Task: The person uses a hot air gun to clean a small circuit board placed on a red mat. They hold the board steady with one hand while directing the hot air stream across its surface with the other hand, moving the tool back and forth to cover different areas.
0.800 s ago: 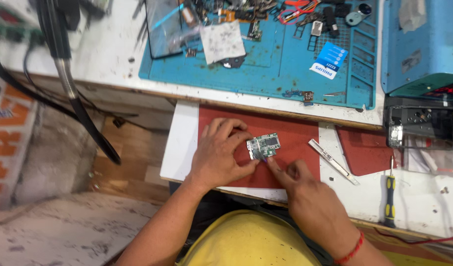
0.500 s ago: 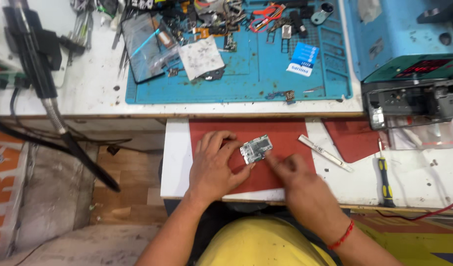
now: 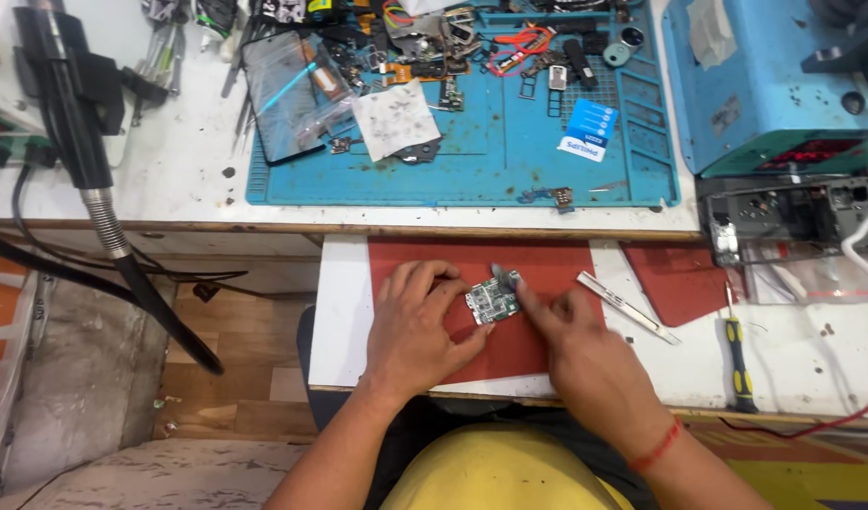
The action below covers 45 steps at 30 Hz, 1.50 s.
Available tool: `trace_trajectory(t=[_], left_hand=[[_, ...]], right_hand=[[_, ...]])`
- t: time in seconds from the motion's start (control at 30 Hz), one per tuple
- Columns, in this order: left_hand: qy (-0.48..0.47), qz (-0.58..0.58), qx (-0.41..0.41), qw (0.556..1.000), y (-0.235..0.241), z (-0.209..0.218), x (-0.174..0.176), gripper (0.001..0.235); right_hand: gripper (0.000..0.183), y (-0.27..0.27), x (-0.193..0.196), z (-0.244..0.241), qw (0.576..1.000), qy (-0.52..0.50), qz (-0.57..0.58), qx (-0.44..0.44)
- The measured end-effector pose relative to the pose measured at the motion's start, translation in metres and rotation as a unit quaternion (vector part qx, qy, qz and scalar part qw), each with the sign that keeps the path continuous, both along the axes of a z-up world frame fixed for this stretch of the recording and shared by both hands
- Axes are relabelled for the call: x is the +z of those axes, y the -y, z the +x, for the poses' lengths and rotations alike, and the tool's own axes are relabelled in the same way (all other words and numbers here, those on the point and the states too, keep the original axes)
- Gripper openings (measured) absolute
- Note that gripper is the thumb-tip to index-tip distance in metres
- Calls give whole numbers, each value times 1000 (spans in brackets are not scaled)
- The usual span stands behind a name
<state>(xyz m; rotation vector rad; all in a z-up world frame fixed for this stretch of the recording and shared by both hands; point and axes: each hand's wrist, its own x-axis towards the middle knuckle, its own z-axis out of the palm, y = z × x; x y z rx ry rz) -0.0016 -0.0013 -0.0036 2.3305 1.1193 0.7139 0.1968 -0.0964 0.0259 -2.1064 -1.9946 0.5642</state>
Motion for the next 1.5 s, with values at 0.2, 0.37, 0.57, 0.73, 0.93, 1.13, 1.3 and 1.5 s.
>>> trace_trajectory(t=[0.2,0.37,0.57,0.73,0.93,1.13,1.3,1.5], left_hand=[[0,-7,-9,1000,-2,-1,1,45],[2,-4,-10,1000,-1,-4,1,47],[6,4,-7,1000,1,-5,-1,49],[17,9,-4,1000,2,-4,-5,49],[26,-5,-10,1000,1,-5,-7,49],[52,-26,-5,998,1,-4,-9,46],[29,-31,6,999,-2,-2,-3,47],[32,-28,-5,999,-4,-4,-2,48]], right_hand=[[77,-2,-3,7,997,45,-37,-54],[68,6,-7,-1,999,-27,-18,14],[76,3,1,-7,998,-8,-56,18],[71,-1,0,-7,999,18,-3,32],[75,7,6,-1,997,44,-65,-17],[69,0,-4,-13,999,32,-22,-3],[70,-5,3,-3,998,44,-29,-30],[65,1,-1,-8,1000,-11,-1,7]])
